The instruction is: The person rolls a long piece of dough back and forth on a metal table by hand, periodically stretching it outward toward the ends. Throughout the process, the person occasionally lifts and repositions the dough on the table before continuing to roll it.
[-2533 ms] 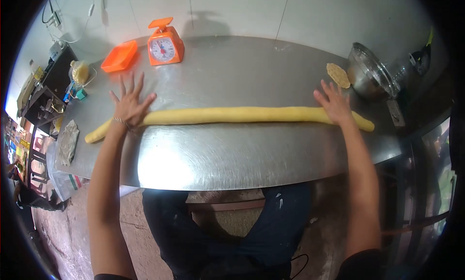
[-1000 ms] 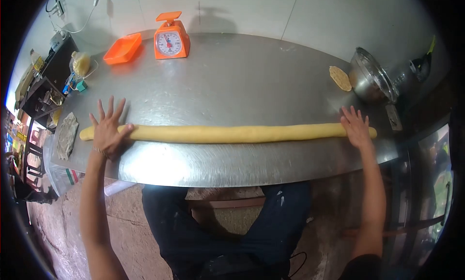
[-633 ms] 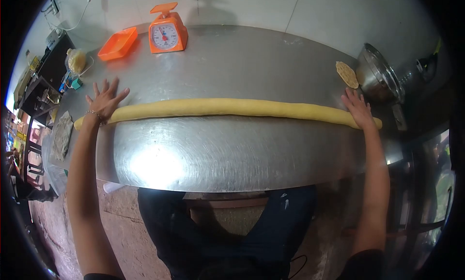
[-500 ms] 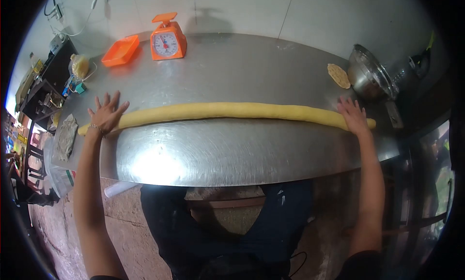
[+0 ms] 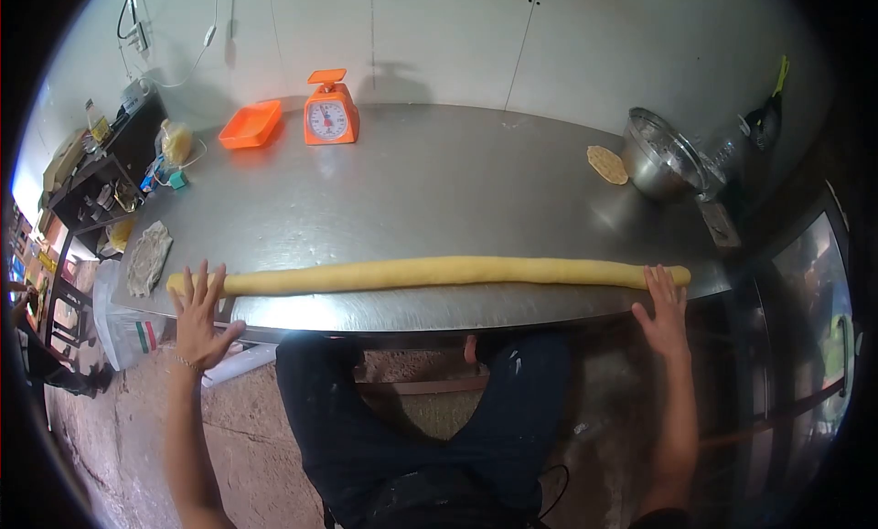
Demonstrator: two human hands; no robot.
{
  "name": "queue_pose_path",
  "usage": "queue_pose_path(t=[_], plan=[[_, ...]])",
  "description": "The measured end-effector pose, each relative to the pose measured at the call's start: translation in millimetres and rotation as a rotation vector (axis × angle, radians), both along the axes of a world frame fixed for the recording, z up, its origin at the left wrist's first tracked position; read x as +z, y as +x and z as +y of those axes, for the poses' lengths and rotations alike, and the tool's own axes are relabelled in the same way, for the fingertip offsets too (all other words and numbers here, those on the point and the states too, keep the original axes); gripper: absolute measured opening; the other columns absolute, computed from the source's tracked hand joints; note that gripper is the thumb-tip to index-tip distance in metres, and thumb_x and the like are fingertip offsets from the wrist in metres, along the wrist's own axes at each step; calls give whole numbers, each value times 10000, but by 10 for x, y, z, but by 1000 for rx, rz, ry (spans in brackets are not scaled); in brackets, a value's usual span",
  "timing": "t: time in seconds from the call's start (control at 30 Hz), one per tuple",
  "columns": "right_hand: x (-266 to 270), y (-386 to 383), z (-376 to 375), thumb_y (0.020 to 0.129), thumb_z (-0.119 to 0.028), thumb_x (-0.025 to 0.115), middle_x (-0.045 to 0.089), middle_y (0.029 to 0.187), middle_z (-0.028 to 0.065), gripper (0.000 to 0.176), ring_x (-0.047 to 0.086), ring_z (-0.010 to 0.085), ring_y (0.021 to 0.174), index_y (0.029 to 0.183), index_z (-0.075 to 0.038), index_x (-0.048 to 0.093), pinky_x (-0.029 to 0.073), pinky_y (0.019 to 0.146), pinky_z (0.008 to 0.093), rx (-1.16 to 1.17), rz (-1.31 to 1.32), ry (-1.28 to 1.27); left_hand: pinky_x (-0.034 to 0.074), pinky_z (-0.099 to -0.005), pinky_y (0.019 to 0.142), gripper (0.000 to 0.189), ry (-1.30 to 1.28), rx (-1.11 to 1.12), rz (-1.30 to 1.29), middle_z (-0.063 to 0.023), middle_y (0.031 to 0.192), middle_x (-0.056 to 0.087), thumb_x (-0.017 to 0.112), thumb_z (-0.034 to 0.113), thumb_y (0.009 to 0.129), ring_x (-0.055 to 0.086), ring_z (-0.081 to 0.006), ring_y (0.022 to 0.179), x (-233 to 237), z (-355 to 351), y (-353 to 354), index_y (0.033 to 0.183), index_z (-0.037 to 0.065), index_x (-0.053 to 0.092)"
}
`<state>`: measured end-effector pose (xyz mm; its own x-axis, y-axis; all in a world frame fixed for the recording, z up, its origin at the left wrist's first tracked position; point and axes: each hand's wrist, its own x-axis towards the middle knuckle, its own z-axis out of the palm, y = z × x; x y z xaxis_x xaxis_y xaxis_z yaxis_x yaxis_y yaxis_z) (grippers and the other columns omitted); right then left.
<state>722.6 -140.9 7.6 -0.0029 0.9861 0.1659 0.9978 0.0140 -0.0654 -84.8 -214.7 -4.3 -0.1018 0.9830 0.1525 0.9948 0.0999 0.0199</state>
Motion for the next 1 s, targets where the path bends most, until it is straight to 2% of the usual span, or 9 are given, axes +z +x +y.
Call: queue_pose_path(t=[0.1,0.27,0.4,0.57,0.73,0.87,1.0], plan=[[-37,6,-32,1006,-786,527,279,1809,168,915,197,375,1689,1733,-254,370,53,1336,655,-16,-13,-4,-76,-737,1288,1099,12,-9,17,-131,1842,203,501,916,870,67,-459,1696,-56,-36,-54,1747,274,344],[-118,75,468,1033,-752,513,278,1809,170,860,203,383,1687,1732,-272,370,36,1326,680,-62,-30,-31,-63,-766,1270,1077,20,6,73,-136,1840,212,450,936,887,71,-490,1688,-174,395,-293,1746,295,345],[-169,233,1092,1071,-691,491,354,1775,189,779,228,412,1674,1716,-265,405,9,1319,692,-91,-84,-73,-37,-783,1263,991,2,44,73,-126,1840,218,454,870,940,66,-498,1685,-205,863,-586,1752,317,323],[-58,200,1832,1015,-830,417,332,1792,153,882,207,419,1679,1690,-264,464,16,1327,684,-211,-13,-163,-27,-826,1233,914,-25,119,15,-125,1839,223,462,804,982,41,-481,1693,-198,1402,-908,1753,333,315],[-54,172,2344,1002,-833,440,310,1803,144,890,197,423,1680,1693,-272,458,38,1325,694,-238,-3,-181,-4,-846,1221,882,-41,289,17,-142,1847,180,441,790,1008,5,-481,1694,-149,1965,-1172,1760,364,267],[-51,130,2250,998,-837,446,324,1797,148,896,202,437,1676,1702,-284,440,41,1322,700,-246,2,-157,50,-852,1219,873,-176,431,17,-145,1853,140,438,790,1018,-9,-532,1677,-141,2053,-1065,1759,370,248],[-125,242,1924,1040,-788,429,353,1780,166,838,219,448,1668,1715,-292,411,61,1330,671,-228,-25,-146,96,-821,1243,840,-234,343,31,-154,1833,217,416,795,1027,52,-529,1676,-62,1670,-931,1738,357,324]])
